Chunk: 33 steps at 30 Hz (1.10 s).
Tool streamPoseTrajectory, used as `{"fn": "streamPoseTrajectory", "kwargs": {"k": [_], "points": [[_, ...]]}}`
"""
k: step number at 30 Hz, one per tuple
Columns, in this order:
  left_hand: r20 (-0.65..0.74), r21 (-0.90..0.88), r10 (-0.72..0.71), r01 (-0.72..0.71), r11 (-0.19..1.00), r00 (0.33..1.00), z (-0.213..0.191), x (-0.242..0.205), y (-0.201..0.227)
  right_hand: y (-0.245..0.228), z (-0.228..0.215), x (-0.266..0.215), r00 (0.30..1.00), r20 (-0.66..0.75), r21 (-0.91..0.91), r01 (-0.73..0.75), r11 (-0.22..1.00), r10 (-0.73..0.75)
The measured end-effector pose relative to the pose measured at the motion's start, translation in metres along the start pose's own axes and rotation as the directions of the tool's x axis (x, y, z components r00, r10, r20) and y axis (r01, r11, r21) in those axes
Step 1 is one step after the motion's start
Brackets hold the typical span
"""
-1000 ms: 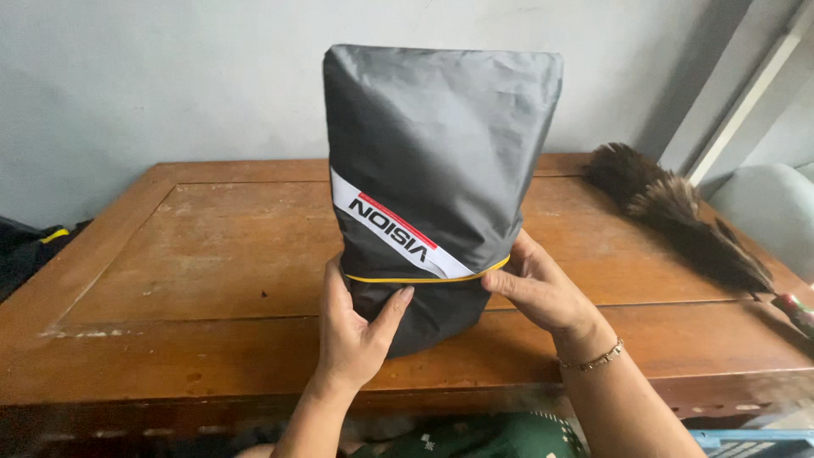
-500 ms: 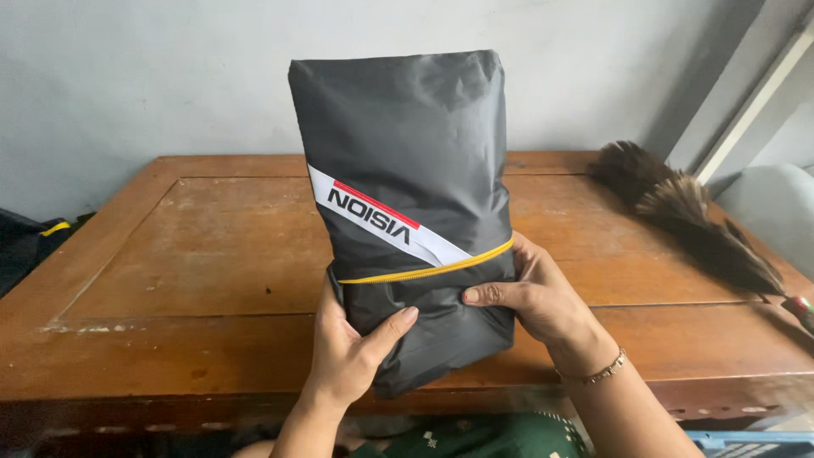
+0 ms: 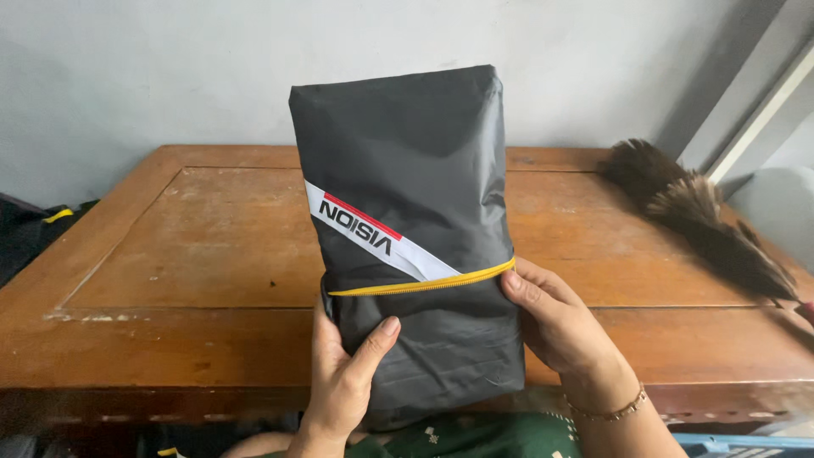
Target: The person folds a black raincoat on a wooden surface and places it into its matching storage bag.
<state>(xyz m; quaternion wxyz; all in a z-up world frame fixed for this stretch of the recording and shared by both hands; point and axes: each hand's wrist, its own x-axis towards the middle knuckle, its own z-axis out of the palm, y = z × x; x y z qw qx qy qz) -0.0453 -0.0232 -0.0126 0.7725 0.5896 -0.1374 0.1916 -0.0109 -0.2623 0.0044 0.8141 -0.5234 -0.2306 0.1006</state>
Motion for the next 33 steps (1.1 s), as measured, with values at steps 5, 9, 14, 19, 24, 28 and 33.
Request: {"fn": "streamPoseTrajectory", "kwargs": {"k": [5,9,14,19,24,28,33], "points": [[0.04,-0.006,0.021,-0.021,1.0,0.999,-0.005,-0.012,-0.001,-0.001,0.023,-0.005,0.958,-0.285,-0.085,-0.007,0.996,-0.018],[0.005,-0.001,-0.024,0.024,1.0,1.0,-0.001,-0.017,0.002,0.011,0.016,-0.01,0.956,-0.277,-0.166,0.053,0.985,-0.098],[0.036,0.021,0.008,-0.009,1.0,0.999,-0.001,-0.019,-0.002,-0.007,0.052,-0.022,0.843,-0.521,-0.308,-0.042,0.95,-0.132],[-0.071,0.092,-0.158,0.164,0.982,0.985,-0.004,-0.015,0.011,-0.009,0.059,-0.031,0.822,-0.546,-0.255,0.022,0.967,-0.163],[-0.011,0.368,0.004,0.0,0.93,1.0,-0.002,-0.029,0.008,-0.014,0.054,-0.031,0.777,-0.626,-0.129,-0.031,0.991,-0.057],[0.005,0.451,0.119,-0.108,0.886,0.993,0.002,-0.039,0.0,-0.004,0.039,-0.037,0.789,-0.611,-0.107,-0.002,0.994,-0.064],[-0.028,0.364,0.294,-0.264,0.893,0.955,0.015,-0.046,0.009,-0.005,0.029,-0.042,0.745,-0.636,-0.261,0.037,0.965,-0.201]]}}
